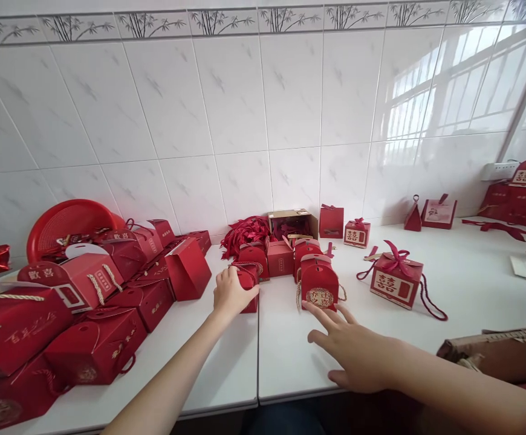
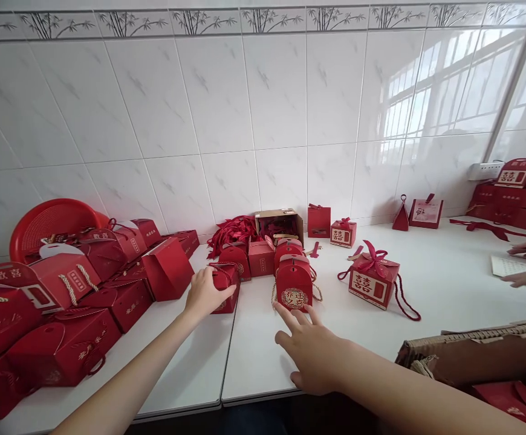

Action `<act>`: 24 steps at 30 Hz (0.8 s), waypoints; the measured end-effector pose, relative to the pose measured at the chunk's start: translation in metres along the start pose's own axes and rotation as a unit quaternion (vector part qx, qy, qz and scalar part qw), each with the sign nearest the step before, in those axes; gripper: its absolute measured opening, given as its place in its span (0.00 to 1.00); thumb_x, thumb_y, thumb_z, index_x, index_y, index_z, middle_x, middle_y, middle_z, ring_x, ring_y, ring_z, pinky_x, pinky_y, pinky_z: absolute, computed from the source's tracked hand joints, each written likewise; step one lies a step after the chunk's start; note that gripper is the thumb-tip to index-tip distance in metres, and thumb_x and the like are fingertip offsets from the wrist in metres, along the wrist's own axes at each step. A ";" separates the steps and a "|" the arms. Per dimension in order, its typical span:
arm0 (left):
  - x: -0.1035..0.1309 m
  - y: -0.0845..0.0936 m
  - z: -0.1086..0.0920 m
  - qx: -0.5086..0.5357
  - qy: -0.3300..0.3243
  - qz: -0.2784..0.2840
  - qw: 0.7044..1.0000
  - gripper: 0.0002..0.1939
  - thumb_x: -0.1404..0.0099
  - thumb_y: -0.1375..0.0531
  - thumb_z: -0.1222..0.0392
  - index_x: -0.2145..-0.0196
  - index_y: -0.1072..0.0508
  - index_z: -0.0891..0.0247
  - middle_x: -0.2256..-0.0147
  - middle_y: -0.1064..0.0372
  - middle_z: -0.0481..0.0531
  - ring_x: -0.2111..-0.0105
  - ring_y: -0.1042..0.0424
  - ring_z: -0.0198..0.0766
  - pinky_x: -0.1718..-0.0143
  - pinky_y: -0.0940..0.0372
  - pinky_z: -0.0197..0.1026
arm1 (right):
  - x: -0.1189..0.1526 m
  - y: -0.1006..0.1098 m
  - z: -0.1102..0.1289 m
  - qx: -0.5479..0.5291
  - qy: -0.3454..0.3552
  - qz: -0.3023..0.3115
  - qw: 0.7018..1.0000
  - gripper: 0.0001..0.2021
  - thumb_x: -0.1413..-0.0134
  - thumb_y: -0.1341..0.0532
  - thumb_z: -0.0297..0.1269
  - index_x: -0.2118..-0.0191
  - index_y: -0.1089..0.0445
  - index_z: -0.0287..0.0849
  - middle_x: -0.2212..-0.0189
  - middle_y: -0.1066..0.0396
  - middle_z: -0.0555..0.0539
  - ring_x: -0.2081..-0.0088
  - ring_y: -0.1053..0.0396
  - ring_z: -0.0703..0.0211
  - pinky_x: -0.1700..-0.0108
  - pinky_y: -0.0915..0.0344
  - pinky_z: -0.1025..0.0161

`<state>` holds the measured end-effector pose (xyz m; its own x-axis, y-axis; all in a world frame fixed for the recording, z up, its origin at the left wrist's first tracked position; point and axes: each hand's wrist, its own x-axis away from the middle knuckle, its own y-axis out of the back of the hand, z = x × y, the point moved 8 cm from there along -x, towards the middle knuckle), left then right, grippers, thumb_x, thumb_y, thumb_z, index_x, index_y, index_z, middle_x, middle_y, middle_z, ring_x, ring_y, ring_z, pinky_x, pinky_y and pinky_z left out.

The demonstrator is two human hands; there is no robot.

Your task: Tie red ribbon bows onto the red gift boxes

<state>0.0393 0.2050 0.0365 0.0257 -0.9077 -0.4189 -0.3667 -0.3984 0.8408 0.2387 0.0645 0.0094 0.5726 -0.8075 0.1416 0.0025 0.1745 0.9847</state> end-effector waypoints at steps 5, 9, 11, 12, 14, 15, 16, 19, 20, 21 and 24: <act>0.029 0.008 -0.019 0.099 -0.133 0.059 0.984 0.31 0.48 0.39 0.44 0.50 0.39 0.59 0.52 0.38 0.56 0.48 0.40 0.50 0.49 0.41 0.50 | 0.001 0.007 0.000 -0.012 0.010 -0.025 1.000 0.28 0.56 0.41 0.38 0.46 0.38 0.38 0.35 0.68 0.31 0.40 0.51 0.31 0.43 0.56 0.37; 0.069 0.013 -0.055 0.145 -0.306 0.176 0.924 0.38 0.51 0.37 0.41 0.44 0.39 0.51 0.41 0.49 0.57 0.41 0.50 0.55 0.43 0.50 0.57 | -0.001 0.015 -0.007 0.053 -0.032 -0.051 0.997 0.26 0.54 0.43 0.35 0.47 0.37 0.30 0.39 0.53 0.26 0.40 0.51 0.32 0.43 0.54 0.39; 0.085 0.021 -0.069 0.171 -0.383 0.214 0.882 0.33 0.54 0.37 0.36 0.50 0.30 0.46 0.39 0.53 0.52 0.38 0.61 0.60 0.41 0.60 0.63 | 0.000 0.014 -0.017 0.106 -0.079 -0.026 0.991 0.22 0.54 0.44 0.31 0.52 0.32 0.27 0.47 0.41 0.24 0.44 0.45 0.33 0.43 0.55 0.39; 0.087 0.027 -0.072 0.204 -0.397 0.220 0.868 0.30 0.54 0.40 0.33 0.55 0.26 0.46 0.38 0.52 0.50 0.38 0.64 0.60 0.40 0.63 0.63 | 0.001 0.012 -0.021 0.124 -0.099 -0.005 0.987 0.20 0.53 0.44 0.30 0.54 0.30 0.27 0.51 0.37 0.24 0.46 0.43 0.33 0.44 0.53 0.40; 0.075 0.037 -0.069 0.302 -0.369 0.212 0.853 0.29 0.48 0.49 0.29 0.62 0.22 0.49 0.41 0.46 0.50 0.38 0.59 0.56 0.39 0.61 0.60 | 0.003 0.007 -0.026 0.138 -0.116 0.043 0.983 0.17 0.53 0.45 0.30 0.58 0.27 0.27 0.56 0.33 0.26 0.50 0.39 0.34 0.47 0.47 0.42; 0.062 0.039 -0.062 0.350 -0.331 0.199 0.854 0.29 0.44 0.53 0.30 0.65 0.21 0.51 0.42 0.43 0.51 0.39 0.54 0.54 0.40 0.57 0.57 | 0.004 0.004 -0.027 0.137 -0.116 0.066 0.982 0.16 0.52 0.45 0.29 0.59 0.27 0.28 0.57 0.32 0.26 0.51 0.38 0.35 0.49 0.44 0.44; 0.043 0.037 -0.052 0.382 -0.273 0.176 0.865 0.29 0.41 0.54 0.33 0.66 0.21 0.53 0.44 0.40 0.51 0.41 0.48 0.50 0.40 0.52 0.53 | 0.005 0.001 -0.026 0.131 -0.113 0.087 0.981 0.16 0.52 0.45 0.29 0.59 0.27 0.28 0.57 0.32 0.26 0.52 0.37 0.35 0.52 0.41 0.46; -0.023 0.018 -0.002 0.361 -0.036 0.071 0.929 0.16 0.38 0.46 0.46 0.65 0.23 0.56 0.51 0.33 0.49 0.48 0.37 0.42 0.47 0.41 0.42 | 0.007 -0.006 -0.024 0.093 -0.111 0.138 0.980 0.17 0.54 0.44 0.28 0.57 0.27 0.29 0.58 0.31 0.27 0.53 0.35 0.37 0.55 0.39 0.48; -0.044 0.011 0.012 0.342 0.017 0.048 0.938 0.14 0.38 0.45 0.49 0.62 0.25 0.58 0.52 0.32 0.51 0.50 0.35 0.42 0.50 0.38 0.43 | 0.007 -0.008 -0.024 0.078 -0.113 0.147 0.979 0.18 0.55 0.43 0.28 0.56 0.28 0.29 0.57 0.32 0.27 0.53 0.35 0.37 0.55 0.38 0.49; -0.065 0.002 0.022 0.327 0.054 0.035 0.943 0.15 0.36 0.47 0.52 0.58 0.27 0.61 0.53 0.32 0.53 0.52 0.33 0.42 0.53 0.36 0.44 | 0.007 -0.010 -0.024 0.063 -0.115 0.153 0.979 0.19 0.56 0.43 0.28 0.56 0.28 0.29 0.56 0.32 0.27 0.52 0.35 0.37 0.55 0.38 0.49; -0.118 -0.025 0.050 0.275 0.132 0.032 0.952 0.15 0.35 0.46 0.55 0.54 0.32 0.66 0.56 0.32 0.56 0.60 0.30 0.39 0.61 0.32 0.46 | 0.003 -0.019 -0.032 0.014 -0.116 0.131 0.984 0.20 0.57 0.43 0.30 0.55 0.28 0.34 0.57 0.31 0.30 0.53 0.34 0.38 0.56 0.37 0.49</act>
<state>-0.0006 0.3283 0.0476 0.1932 -0.9581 -0.2113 -0.8050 -0.2779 0.5242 0.2666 0.0770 -0.0124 0.3476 -0.8448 0.4068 -0.1453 0.3800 0.9135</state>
